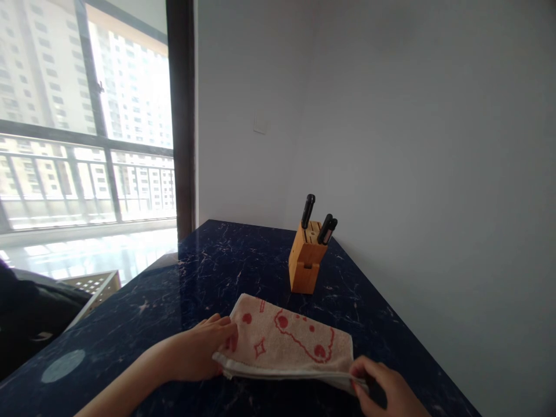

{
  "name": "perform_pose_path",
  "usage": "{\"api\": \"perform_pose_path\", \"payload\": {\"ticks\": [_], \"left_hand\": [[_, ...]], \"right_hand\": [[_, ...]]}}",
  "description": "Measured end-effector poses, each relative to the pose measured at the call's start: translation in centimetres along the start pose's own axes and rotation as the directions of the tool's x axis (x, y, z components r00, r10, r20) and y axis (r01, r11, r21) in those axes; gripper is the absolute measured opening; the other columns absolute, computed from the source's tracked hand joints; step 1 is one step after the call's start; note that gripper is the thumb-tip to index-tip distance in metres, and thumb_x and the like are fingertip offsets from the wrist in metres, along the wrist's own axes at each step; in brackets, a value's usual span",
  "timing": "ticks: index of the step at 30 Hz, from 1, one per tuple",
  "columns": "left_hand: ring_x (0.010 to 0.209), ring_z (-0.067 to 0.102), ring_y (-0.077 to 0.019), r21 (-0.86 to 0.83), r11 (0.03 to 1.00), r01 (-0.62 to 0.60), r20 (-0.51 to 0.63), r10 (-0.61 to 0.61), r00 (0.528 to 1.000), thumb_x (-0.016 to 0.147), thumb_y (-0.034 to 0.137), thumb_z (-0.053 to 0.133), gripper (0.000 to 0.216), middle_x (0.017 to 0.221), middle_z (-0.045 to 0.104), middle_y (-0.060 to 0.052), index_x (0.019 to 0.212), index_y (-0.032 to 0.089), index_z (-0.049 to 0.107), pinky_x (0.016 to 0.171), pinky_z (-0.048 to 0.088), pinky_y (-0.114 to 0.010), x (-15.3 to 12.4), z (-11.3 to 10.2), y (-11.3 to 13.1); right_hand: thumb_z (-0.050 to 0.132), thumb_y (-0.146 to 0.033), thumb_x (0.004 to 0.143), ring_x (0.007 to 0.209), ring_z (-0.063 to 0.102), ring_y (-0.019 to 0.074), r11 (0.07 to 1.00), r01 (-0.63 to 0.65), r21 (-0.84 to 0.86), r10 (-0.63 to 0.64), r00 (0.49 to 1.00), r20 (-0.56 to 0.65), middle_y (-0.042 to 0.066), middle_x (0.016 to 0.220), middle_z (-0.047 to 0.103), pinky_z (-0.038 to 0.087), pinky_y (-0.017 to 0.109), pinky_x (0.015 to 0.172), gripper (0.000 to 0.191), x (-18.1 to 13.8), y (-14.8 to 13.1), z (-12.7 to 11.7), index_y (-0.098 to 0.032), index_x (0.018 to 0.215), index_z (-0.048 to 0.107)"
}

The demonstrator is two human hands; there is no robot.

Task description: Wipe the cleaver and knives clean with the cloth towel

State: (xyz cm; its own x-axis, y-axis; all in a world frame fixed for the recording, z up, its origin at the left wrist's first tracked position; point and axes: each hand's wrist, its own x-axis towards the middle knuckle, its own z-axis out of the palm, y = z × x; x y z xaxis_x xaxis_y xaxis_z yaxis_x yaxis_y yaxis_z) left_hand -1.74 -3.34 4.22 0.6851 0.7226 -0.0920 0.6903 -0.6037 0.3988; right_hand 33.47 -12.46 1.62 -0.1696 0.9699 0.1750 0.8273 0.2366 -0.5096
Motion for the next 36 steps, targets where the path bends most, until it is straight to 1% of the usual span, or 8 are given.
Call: {"api": "perform_pose_path", "payload": {"ticks": [5,10,17,19,23,25,31,36], "left_hand": [[0.104,0.045,-0.0281,0.039,0.999,0.007,0.007,-0.007,1.0,0.062,0.023,0.058,0.031,0.105,0.054,-0.003,0.094,0.027,0.056,0.097,0.021,-0.05,0.2,-0.7,0.5],[0.106,0.042,-0.0315,0.051,0.998,0.02,0.045,-0.023,0.999,0.053,0.025,0.064,0.052,0.113,0.05,-0.006,0.104,0.024,0.053,0.094,0.027,-0.047,0.6,0.2,0.6],[0.09,0.051,-0.0229,0.073,0.994,-0.077,-0.148,0.087,0.985,0.058,0.012,0.049,0.029,0.089,0.061,-0.001,0.082,0.023,0.059,0.086,0.033,-0.035,1.1,0.4,1.6],[0.084,0.054,-0.0206,-0.012,0.998,-0.057,-0.177,0.054,0.983,0.061,0.013,0.046,0.027,0.084,0.063,0.0,0.082,0.023,0.061,0.082,0.035,-0.031,1.7,-0.1,1.4],[0.073,0.057,-0.0182,-0.271,0.963,0.012,-0.183,-0.064,0.981,0.068,0.019,0.043,0.025,0.077,0.064,0.001,0.084,0.02,0.062,0.062,0.04,-0.024,3.7,-1.0,0.4],[0.072,0.058,-0.018,-0.307,0.951,0.048,-0.217,-0.119,0.969,0.067,0.02,0.043,0.028,0.078,0.065,0.001,0.087,0.019,0.063,0.06,0.04,-0.022,5.0,-1.2,-0.2],[0.082,0.059,-0.0196,-0.214,0.968,0.132,-0.298,-0.194,0.935,0.067,0.015,0.039,0.031,0.086,0.066,-0.004,0.087,0.018,0.064,0.068,0.041,-0.025,8.1,0.0,-0.4],[0.091,0.053,-0.0248,-0.051,0.974,0.219,-0.38,-0.222,0.898,0.07,0.013,0.04,0.031,0.094,0.06,-0.009,0.091,0.017,0.061,0.081,0.036,-0.036,8.7,1.4,0.5]], "right_hand": [[0.045,-0.037,0.074,0.059,0.052,0.0139,0.926,-0.164,0.339,0.154,0.987,0.055,-0.001,0.062,0.057,0.037,0.022,0.054,0.02,2.5,1.7,-0.4,-0.019,0.07,0.054],[0.051,-0.042,0.069,0.053,0.049,0.0121,0.877,-0.201,0.437,0.179,0.98,0.092,-0.002,0.057,0.055,0.034,0.021,0.05,0.023,3.2,2.7,-0.6,-0.019,0.068,0.053],[0.049,-0.047,0.07,0.053,0.049,0.0123,0.868,-0.231,0.44,0.204,0.973,0.108,-0.001,0.058,0.056,0.033,0.022,0.05,0.03,2.9,3.3,-0.9,-0.018,0.07,0.057],[0.05,-0.049,0.067,0.051,0.048,0.0122,0.867,-0.266,0.421,0.254,0.963,0.087,-0.002,0.053,0.054,0.032,0.022,0.048,0.032,3.2,3.7,-1.0,-0.018,0.068,0.058],[0.051,-0.049,0.065,0.053,0.051,0.014,0.872,-0.277,0.402,0.292,0.956,0.025,-0.001,0.055,0.057,0.035,0.023,0.05,0.033,4.1,4.4,-1.4,-0.018,0.066,0.061],[0.051,-0.047,0.065,0.055,0.053,0.0149,0.881,-0.275,0.384,0.295,0.955,0.006,0.0,0.056,0.059,0.036,0.023,0.051,0.032,4.5,4.7,-1.5,-0.017,0.068,0.062],[0.049,-0.04,0.069,0.066,0.058,0.0187,0.943,-0.229,0.239,0.263,0.957,-0.119,0.001,0.066,0.064,0.04,0.026,0.061,0.026,5.6,6.0,-0.7,-0.019,0.069,0.063],[0.048,-0.042,0.071,0.065,0.058,0.017,0.958,-0.268,0.1,0.284,0.933,-0.222,-0.002,0.065,0.06,0.04,0.025,0.06,0.025,5.8,7.1,0.3,-0.023,0.082,0.061]]}}
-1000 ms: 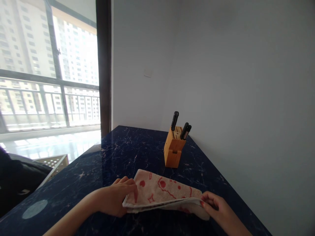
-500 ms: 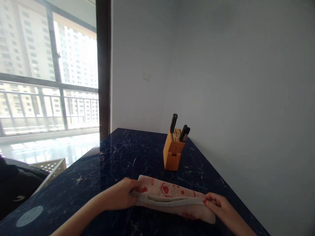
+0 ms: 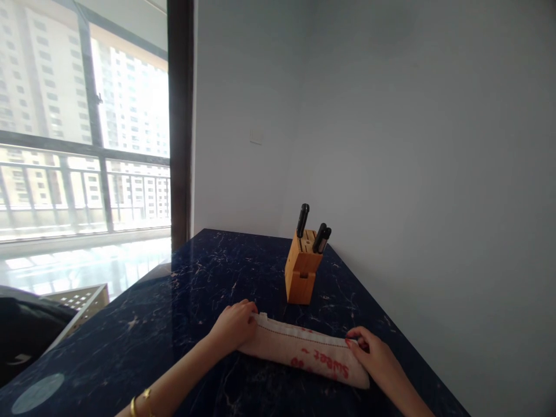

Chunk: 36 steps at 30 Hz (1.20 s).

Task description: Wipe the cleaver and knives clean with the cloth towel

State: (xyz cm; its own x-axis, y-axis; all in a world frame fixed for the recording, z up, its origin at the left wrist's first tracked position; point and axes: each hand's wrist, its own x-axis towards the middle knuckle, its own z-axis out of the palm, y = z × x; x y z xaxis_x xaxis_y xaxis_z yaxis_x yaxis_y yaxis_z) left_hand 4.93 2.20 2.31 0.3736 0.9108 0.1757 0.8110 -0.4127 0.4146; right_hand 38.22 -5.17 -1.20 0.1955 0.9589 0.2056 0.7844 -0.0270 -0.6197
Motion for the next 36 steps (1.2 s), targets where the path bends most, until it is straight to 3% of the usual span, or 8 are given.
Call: {"api": "perform_pose_path", "payload": {"ticks": [4,9,13,20,24,27,33,36], "left_hand": [[0.102,0.042,-0.0267,0.092,0.995,-0.044,-0.055,0.049,0.997,0.07,0.006,0.038,0.042,0.105,0.053,-0.01,0.105,0.018,0.056,0.086,0.03,-0.04,-0.8,0.0,1.3],[0.092,0.044,-0.0207,0.018,0.945,-0.326,0.02,0.326,0.945,0.074,0.007,0.039,0.035,0.095,0.055,-0.003,0.096,0.025,0.06,0.082,0.034,-0.033,-2.6,0.8,4.0],[0.091,0.044,-0.0212,-0.013,0.915,-0.404,0.088,0.403,0.911,0.073,0.009,0.042,0.035,0.092,0.055,-0.003,0.097,0.027,0.061,0.083,0.034,-0.035,-4.0,1.9,5.6],[0.091,0.043,-0.0209,-0.029,0.906,-0.422,0.074,0.423,0.903,0.072,0.015,0.045,0.034,0.095,0.053,-0.002,0.099,0.03,0.059,0.082,0.037,-0.036,-4.6,2.4,6.1],[0.092,0.043,-0.0221,-0.021,0.905,-0.424,0.078,0.424,0.902,0.072,0.02,0.048,0.028,0.098,0.052,-0.003,0.097,0.026,0.059,0.084,0.037,-0.038,-4.7,2.7,6.5],[0.093,0.042,-0.0223,0.004,0.909,-0.418,0.088,0.416,0.905,0.072,0.019,0.047,0.026,0.099,0.052,-0.004,0.095,0.024,0.059,0.086,0.036,-0.039,-5.0,2.8,6.6],[0.095,0.043,-0.0221,0.019,0.905,-0.425,0.091,0.422,0.902,0.073,0.017,0.045,0.03,0.101,0.053,-0.004,0.1,0.024,0.057,0.086,0.036,-0.038,-5.3,2.4,6.6],[0.095,0.044,-0.0224,0.026,0.899,-0.438,0.089,0.434,0.896,0.074,0.019,0.045,0.025,0.1,0.054,-0.005,0.096,0.022,0.058,0.086,0.037,-0.038,-5.2,2.4,6.6]], "right_hand": [[0.052,-0.053,0.068,0.064,0.056,0.018,0.993,-0.082,-0.088,0.077,0.995,-0.066,-0.001,0.064,0.056,0.039,0.026,0.057,0.039,-0.1,1.4,-0.4,-0.021,0.089,0.058],[0.053,-0.052,0.067,0.065,0.055,0.0182,0.994,-0.113,0.013,0.109,0.98,0.167,0.002,0.067,0.06,0.039,0.027,0.059,0.036,-0.1,3.0,-0.4,-0.017,0.073,0.06],[0.053,-0.044,0.063,0.066,0.055,0.0177,0.977,-0.121,0.178,0.087,0.978,0.188,0.002,0.065,0.06,0.039,0.026,0.06,0.027,0.2,2.6,-0.3,-0.017,0.065,0.056],[0.049,-0.033,0.063,0.057,0.049,0.0121,0.988,-0.01,0.152,0.001,0.998,0.06,-0.004,0.057,0.047,0.035,0.021,0.049,0.016,1.6,-3.4,-3.5,-0.021,0.058,0.039],[0.045,-0.027,0.067,0.045,0.05,0.0093,0.992,-0.043,0.117,0.026,0.989,0.143,-0.006,0.059,0.049,0.03,0.018,0.039,0.011,3.0,-7.5,-3.8,-0.022,0.066,0.035],[0.048,-0.024,0.068,0.045,0.052,0.0075,0.999,0.041,-0.024,-0.037,0.988,0.151,-0.005,0.065,0.053,0.032,0.018,0.043,0.01,3.9,-8.8,-3.1,-0.022,0.069,0.039],[0.054,-0.029,0.069,0.06,0.055,0.0134,0.987,0.016,-0.158,0.002,0.993,0.118,-0.001,0.063,0.058,0.036,0.022,0.054,0.009,3.7,-5.7,-2.7,-0.021,0.069,0.05],[0.052,-0.04,0.072,0.066,0.056,0.0161,0.987,-0.006,-0.162,0.026,0.992,0.12,0.001,0.068,0.061,0.038,0.024,0.058,0.02,2.9,-3.0,-3.3,-0.02,0.071,0.054]]}}
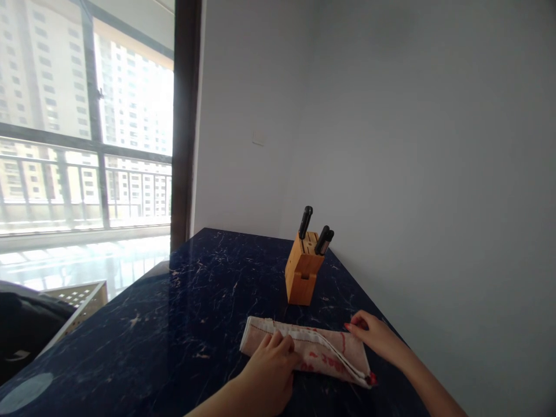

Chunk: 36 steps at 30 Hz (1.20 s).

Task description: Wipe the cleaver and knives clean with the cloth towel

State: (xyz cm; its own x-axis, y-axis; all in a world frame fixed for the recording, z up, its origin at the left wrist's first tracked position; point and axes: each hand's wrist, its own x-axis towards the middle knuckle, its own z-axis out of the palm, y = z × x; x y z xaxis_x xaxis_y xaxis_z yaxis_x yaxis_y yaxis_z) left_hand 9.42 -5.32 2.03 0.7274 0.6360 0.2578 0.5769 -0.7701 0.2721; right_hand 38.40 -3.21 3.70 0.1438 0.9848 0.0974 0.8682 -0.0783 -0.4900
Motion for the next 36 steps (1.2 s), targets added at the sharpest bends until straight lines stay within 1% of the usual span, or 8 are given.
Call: {"api": "perform_pose_path", "payload": {"ticks": [3,8,14,19,26,30,33,36], "left_hand": [[0.094,0.044,-0.0225,0.012,1.0,-0.016,-0.001,0.016,1.0,0.074,0.02,0.045,0.022,0.099,0.054,-0.005,0.093,0.021,0.058,0.085,0.038,-0.038,0.2,0.0,0.0],[0.093,0.045,-0.0229,0.019,1.0,0.0,-0.002,0.0,1.0,0.073,0.018,0.045,0.024,0.1,0.054,-0.006,0.093,0.02,0.058,0.084,0.038,-0.039,0.3,0.2,-0.1],[0.095,0.045,-0.0229,0.023,1.0,-0.004,0.01,0.003,1.0,0.075,0.02,0.045,0.022,0.1,0.054,-0.006,0.093,0.02,0.058,0.086,0.038,-0.039,0.2,0.0,0.3],[0.097,0.043,-0.0233,0.021,1.0,0.014,0.012,-0.014,1.0,0.077,0.024,0.046,0.024,0.104,0.052,-0.005,0.1,0.022,0.055,0.088,0.035,-0.04,-0.1,0.3,0.4],[0.099,0.042,-0.0245,0.027,1.0,-0.006,0.024,0.006,1.0,0.079,0.036,0.05,0.032,0.109,0.05,-0.005,0.11,0.027,0.051,0.088,0.034,-0.042,-0.2,0.6,0.7],[0.101,0.042,-0.025,0.05,0.999,0.012,0.013,-0.012,1.0,0.08,0.039,0.049,0.032,0.11,0.05,-0.005,0.11,0.028,0.052,0.089,0.034,-0.042,-0.1,0.6,1.0],[0.103,0.042,-0.0261,0.075,0.997,0.001,0.02,-0.003,1.0,0.081,0.042,0.047,0.039,0.112,0.051,-0.008,0.116,0.023,0.048,0.09,0.033,-0.042,-0.2,1.1,1.3],[0.103,0.043,-0.0265,0.076,0.997,-0.015,0.056,0.01,0.998,0.082,0.043,0.046,0.046,0.114,0.052,-0.01,0.12,0.018,0.045,0.088,0.036,-0.04,-0.4,2.1,1.4]], "right_hand": [[0.048,-0.056,0.07,0.065,0.056,0.0172,0.993,-0.069,0.092,0.068,0.998,0.015,0.002,0.067,0.061,0.04,0.024,0.057,0.038,-0.9,2.6,-0.3,-0.02,0.073,0.058],[0.046,-0.071,0.06,0.057,0.053,0.0158,0.949,-0.229,0.216,0.185,0.961,0.205,0.003,0.063,0.059,0.038,0.024,0.05,0.059,-2.3,5.2,-0.3,-0.016,0.075,0.061],[0.047,-0.077,0.051,0.06,0.048,0.0144,0.912,-0.242,0.333,0.154,0.951,0.268,0.003,0.066,0.058,0.034,0.024,0.053,0.066,-3.1,4.0,0.4,-0.016,0.07,0.063],[0.03,-0.076,0.068,0.067,0.051,0.0139,0.783,-0.373,0.497,0.213,0.912,0.35,0.005,0.089,0.062,0.031,0.022,0.051,0.069,-3.6,3.4,-0.7,-0.018,0.084,0.064],[0.062,-0.057,0.058,0.085,0.056,0.0204,0.872,-0.289,0.394,0.168,0.934,0.315,0.006,0.095,0.064,0.04,0.026,0.067,0.055,-3.3,4.3,-0.6,-0.017,0.097,0.061],[0.064,-0.045,0.055,0.084,0.057,0.0218,0.912,-0.214,0.351,0.081,0.93,0.357,0.006,0.085,0.065,0.041,0.027,0.072,0.041,-2.3,3.2,0.5,-0.013,0.082,0.063],[0.059,-0.039,0.059,0.078,0.056,0.0184,0.932,-0.192,0.308,0.099,0.95,0.295,0.002,0.077,0.062,0.041,0.025,0.066,0.029,-1.9,2.2,0.5,-0.015,0.075,0.058],[0.053,-0.034,0.065,0.071,0.054,0.0147,0.941,-0.092,0.327,0.009,0.969,0.247,0.0,0.071,0.058,0.039,0.022,0.061,0.017,-1.5,0.9,-0.2,-0.018,0.07,0.051]]}}
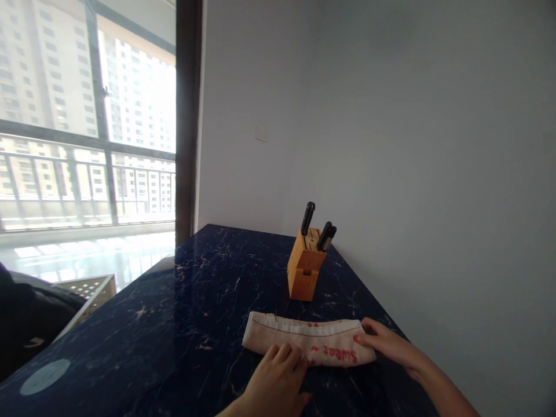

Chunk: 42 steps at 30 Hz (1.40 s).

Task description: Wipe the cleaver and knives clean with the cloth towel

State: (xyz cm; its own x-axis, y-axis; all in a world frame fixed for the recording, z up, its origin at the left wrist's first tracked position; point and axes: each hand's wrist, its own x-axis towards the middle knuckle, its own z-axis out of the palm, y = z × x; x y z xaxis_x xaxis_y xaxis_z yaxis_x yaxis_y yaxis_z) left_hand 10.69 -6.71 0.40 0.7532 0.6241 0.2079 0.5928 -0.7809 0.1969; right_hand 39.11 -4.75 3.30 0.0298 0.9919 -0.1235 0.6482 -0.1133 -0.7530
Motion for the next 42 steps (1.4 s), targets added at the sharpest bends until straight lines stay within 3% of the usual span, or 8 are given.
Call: {"api": "perform_pose_path", "payload": {"ticks": [4,8,16,23,29,33,38,42], "left_hand": [[0.103,0.044,-0.0275,-0.003,1.0,0.013,0.011,-0.013,1.0,0.079,0.045,0.049,0.053,0.117,0.051,-0.011,0.123,0.017,0.042,0.088,0.037,-0.04,0.0,1.2,0.0],[0.105,0.043,-0.0287,-0.001,1.0,0.025,0.01,-0.025,1.0,0.078,0.05,0.048,0.059,0.121,0.048,-0.012,0.125,0.016,0.04,0.09,0.036,-0.042,0.1,1.6,0.0],[0.117,0.038,-0.0317,-0.033,0.999,-0.017,0.07,0.02,0.997,0.08,0.051,0.045,0.06,0.133,0.04,-0.012,0.129,0.018,0.036,0.096,0.032,-0.043,-0.1,2.2,-0.7],[0.11,0.047,-0.0252,-0.069,0.997,-0.034,0.053,0.038,0.998,0.088,0.024,0.035,0.039,0.126,0.05,-0.005,0.127,0.025,0.038,0.092,0.037,-0.036,-1.1,3.9,-2.0],[0.09,0.055,-0.0193,-0.118,0.99,0.082,0.074,-0.074,0.995,0.079,0.026,0.049,0.017,0.097,0.059,-0.001,0.092,0.025,0.059,0.08,0.044,-0.027,-2.4,-4.0,-1.2],[0.094,0.052,-0.0209,0.046,0.96,0.277,-0.075,-0.273,0.959,0.079,0.015,0.04,0.032,0.108,0.054,-0.005,0.107,0.026,0.052,0.079,0.044,-0.033,-2.9,-7.1,-2.5],[0.09,0.058,-0.0268,0.22,0.898,0.381,0.195,-0.423,0.885,0.069,0.006,0.045,0.051,0.11,0.057,-0.014,0.119,0.016,0.048,0.075,0.046,-0.039,-2.9,-5.8,-3.6],[0.102,0.051,-0.0302,0.186,0.953,0.241,0.12,-0.265,0.957,0.074,0.005,0.035,0.04,0.119,0.05,-0.021,0.109,0.003,0.055,0.086,0.039,-0.04,-1.4,-4.2,-3.7]], "right_hand": [[0.049,-0.029,0.069,0.057,0.051,0.012,0.997,0.045,-0.063,-0.049,0.997,-0.058,-0.004,0.062,0.054,0.034,0.02,0.049,0.011,0.3,-3.8,0.0,-0.021,0.073,0.043],[0.054,-0.029,0.069,0.061,0.054,0.0145,0.906,0.09,-0.413,-0.188,0.961,-0.202,-0.002,0.066,0.058,0.032,0.022,0.052,0.016,0.1,-10.5,2.0,-0.022,0.08,0.046],[0.05,-0.016,0.075,0.079,0.062,0.0267,0.606,0.289,-0.741,-0.387,0.921,0.043,0.013,0.084,0.066,0.036,0.041,0.076,0.035,1.0,-18.9,13.9,-0.013,0.11,0.044],[0.064,-0.044,0.066,0.078,0.062,0.0314,0.643,0.338,-0.688,-0.336,0.931,0.143,0.015,0.082,0.067,0.041,0.04,0.07,0.05,1.0,-18.5,17.8,-0.014,0.104,0.051],[0.034,-0.037,0.088,0.071,0.062,0.0195,0.783,0.271,-0.559,-0.414,0.899,-0.144,0.005,0.074,0.065,0.037,0.026,0.06,0.023,0.8,-15.8,11.6,-0.021,0.088,0.051],[0.042,-0.028,0.084,0.062,0.059,0.0163,0.818,0.202,-0.538,-0.318,0.939,-0.131,0.001,0.064,0.062,0.032,0.023,0.054,0.013,0.8,-11.5,8.5,-0.022,0.08,0.053],[0.05,-0.031,0.078,0.053,0.057,0.0138,0.956,0.169,-0.239,-0.177,0.984,-0.011,-0.003,0.058,0.059,0.033,0.021,0.048,0.015,0.4,-6.5,9.7,-0.022,0.088,0.046],[0.046,-0.022,0.076,0.051,0.057,0.0125,0.988,0.136,-0.073,-0.142,0.985,-0.095,-0.005,0.056,0.057,0.036,0.02,0.048,0.01,1.1,-4.8,10.8,-0.022,0.083,0.038]]}}
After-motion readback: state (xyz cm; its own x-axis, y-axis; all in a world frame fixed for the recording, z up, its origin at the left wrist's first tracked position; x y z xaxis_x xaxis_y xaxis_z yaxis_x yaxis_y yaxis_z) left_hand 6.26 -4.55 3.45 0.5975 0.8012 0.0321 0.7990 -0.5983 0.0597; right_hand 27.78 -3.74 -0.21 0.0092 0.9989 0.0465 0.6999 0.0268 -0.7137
